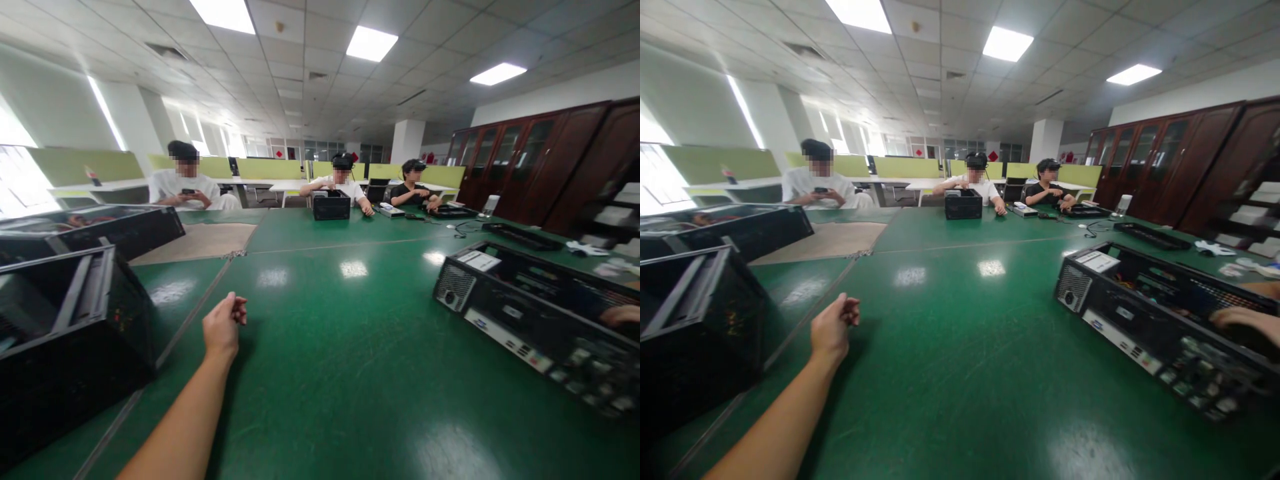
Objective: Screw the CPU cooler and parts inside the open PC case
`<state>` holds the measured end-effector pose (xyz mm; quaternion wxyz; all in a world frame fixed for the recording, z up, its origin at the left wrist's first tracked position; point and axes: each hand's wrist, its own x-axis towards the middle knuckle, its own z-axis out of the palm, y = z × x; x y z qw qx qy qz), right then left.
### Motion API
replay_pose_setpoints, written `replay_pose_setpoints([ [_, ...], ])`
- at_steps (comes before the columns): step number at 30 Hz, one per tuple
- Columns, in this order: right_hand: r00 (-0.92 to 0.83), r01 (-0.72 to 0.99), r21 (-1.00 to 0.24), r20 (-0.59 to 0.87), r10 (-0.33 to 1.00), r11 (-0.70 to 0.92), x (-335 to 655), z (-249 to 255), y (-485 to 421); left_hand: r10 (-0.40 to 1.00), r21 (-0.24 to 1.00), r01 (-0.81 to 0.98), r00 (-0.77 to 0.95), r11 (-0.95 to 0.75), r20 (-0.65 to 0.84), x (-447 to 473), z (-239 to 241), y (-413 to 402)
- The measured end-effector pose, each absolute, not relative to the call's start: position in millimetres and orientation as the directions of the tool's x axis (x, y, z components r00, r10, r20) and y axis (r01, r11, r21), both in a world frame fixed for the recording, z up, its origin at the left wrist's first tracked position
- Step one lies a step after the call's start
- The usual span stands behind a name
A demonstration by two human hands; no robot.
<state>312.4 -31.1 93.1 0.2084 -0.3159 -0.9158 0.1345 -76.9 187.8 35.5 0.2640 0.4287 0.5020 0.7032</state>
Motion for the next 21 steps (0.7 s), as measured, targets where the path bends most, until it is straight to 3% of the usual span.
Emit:
replay_pose_setpoints([
  [4, -0.511, 0.581, -0.385, 0.514, 0.689, 0.718, 416, 101, 15, 0.807, 0.888, 0.175, -0.371, -0.425, 0.460, -38, 74, 169],
  [6, -0.224, 0.642, -0.441, 0.675, 0.703, 0.627, 459, 91, 27, 0.835, 0.836, 0.263, -0.152, -0.481, 0.528, -8, 98, 154],
  [8, -0.093, 0.668, -0.500, 0.679, 0.729, 0.551, 488, 83, 31, 0.781, 0.698, 0.364, 0.176, -0.617, 0.599, 22, 118, 143],
  [10, -0.151, 0.694, -0.500, 0.602, 0.784, 0.518, 497, 90, 30, 0.684, 0.528, 0.434, 0.444, -0.730, 0.579, 44, 130, 139],
  [12, -0.255, 0.696, -0.469, 0.546, 0.798, 0.543, 480, 112, 27, 0.656, 0.421, 0.503, 0.568, -0.755, 0.496, 54, 135, 143],
  [15, -0.469, 0.564, -0.479, 0.485, 0.738, 0.673, 408, 145, 15, 0.679, 0.370, 0.569, 0.602, -0.734, 0.421, 49, 132, 152],
  [21, -0.610, 0.327, -0.458, 0.566, 0.555, 0.827, 267, 146, -42, 0.631, 0.340, 0.531, 0.648, -0.776, 0.427, 29, 130, 116],
])
